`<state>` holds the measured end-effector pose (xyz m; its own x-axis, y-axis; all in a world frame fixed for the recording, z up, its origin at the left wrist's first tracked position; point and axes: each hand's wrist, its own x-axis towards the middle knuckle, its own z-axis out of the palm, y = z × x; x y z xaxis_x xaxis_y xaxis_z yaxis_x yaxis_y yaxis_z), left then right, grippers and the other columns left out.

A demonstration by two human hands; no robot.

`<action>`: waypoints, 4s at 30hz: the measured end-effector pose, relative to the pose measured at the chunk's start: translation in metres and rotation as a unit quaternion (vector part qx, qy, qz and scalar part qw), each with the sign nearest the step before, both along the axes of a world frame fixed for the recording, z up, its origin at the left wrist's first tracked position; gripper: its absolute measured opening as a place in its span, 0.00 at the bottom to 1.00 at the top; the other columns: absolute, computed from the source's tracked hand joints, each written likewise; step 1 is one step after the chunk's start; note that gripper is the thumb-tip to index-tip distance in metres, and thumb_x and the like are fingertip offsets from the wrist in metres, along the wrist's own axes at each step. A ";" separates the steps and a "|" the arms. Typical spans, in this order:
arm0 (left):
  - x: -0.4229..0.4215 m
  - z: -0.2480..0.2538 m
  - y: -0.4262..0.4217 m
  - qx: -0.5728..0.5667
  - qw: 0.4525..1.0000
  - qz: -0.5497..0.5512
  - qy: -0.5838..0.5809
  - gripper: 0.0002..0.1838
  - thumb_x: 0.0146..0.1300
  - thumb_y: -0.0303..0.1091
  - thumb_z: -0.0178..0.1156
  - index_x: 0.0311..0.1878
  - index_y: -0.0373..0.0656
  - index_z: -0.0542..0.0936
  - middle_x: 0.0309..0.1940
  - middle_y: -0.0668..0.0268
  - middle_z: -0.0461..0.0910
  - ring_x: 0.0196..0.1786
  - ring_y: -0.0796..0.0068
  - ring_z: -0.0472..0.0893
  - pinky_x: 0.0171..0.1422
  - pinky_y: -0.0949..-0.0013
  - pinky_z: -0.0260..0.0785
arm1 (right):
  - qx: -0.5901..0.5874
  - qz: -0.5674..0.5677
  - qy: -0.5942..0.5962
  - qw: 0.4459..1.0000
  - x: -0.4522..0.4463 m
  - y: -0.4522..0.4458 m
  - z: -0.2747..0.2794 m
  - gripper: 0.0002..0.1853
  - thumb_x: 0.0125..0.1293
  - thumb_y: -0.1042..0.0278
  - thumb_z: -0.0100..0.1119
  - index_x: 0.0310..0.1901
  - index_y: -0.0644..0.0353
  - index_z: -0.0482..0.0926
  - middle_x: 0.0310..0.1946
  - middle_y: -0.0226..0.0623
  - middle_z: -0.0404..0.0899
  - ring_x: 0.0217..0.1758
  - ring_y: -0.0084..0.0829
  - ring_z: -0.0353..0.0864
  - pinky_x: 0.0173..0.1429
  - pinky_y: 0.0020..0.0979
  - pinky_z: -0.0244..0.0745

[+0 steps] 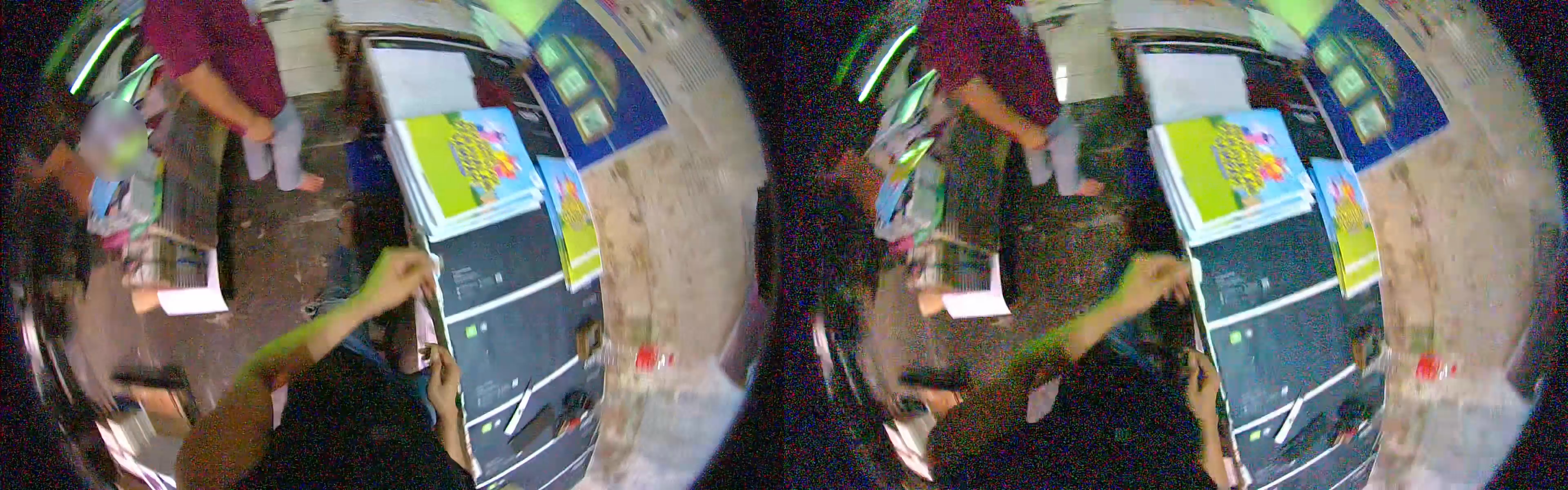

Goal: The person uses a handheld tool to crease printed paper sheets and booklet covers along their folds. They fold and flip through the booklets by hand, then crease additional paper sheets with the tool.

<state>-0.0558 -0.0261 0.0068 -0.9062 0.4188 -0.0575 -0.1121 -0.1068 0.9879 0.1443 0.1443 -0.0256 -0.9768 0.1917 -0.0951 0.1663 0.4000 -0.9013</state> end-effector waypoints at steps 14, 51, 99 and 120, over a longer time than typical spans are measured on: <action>-0.294 0.016 0.056 -0.600 0.709 0.110 0.353 0.42 0.58 0.66 0.68 0.61 0.36 0.74 0.60 0.53 0.77 0.65 0.54 0.75 0.66 0.42 0.66 | 0.096 -0.161 -0.064 0.980 0.072 0.016 0.021 0.14 0.73 0.66 0.62 0.31 0.67 0.80 0.24 0.30 0.80 0.31 0.19 0.72 0.37 0.29 0.69; 0.040 0.144 0.069 -0.046 0.936 0.010 0.348 0.51 0.60 0.27 0.71 0.80 0.36 0.49 0.73 0.43 0.63 0.77 0.52 0.65 0.80 0.50 0.58 | 0.032 -0.250 0.094 0.963 0.058 0.066 0.101 0.12 0.65 0.70 0.65 0.48 0.63 0.88 0.48 0.48 0.89 0.50 0.40 0.89 0.57 0.35 0.81; -0.017 0.193 0.054 -0.144 0.614 -0.155 0.760 0.21 0.50 0.53 0.75 0.40 0.53 0.80 0.61 0.67 0.77 0.64 0.60 0.74 0.64 0.54 0.60 | 0.088 -0.274 0.114 0.951 0.046 0.115 0.098 0.16 0.65 0.62 0.73 0.49 0.65 0.88 0.43 0.44 0.90 0.45 0.31 0.87 0.54 0.32 0.79; -0.027 0.369 0.058 0.029 0.782 0.018 0.623 0.30 0.82 0.46 0.48 0.18 0.45 0.69 0.16 0.69 0.69 0.24 0.73 0.66 0.39 0.64 0.58 | -0.084 -0.005 0.281 0.956 0.009 0.027 0.196 0.76 0.32 0.50 0.87 0.82 0.58 0.46 0.73 0.51 0.69 0.70 0.51 0.75 0.69 0.48 0.71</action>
<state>-0.0830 0.0323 0.3760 -0.2546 0.3610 0.8971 0.9370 -0.1374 0.3212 0.1528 0.1711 0.1704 -0.8806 0.2295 0.4145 -0.3608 0.2421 -0.9007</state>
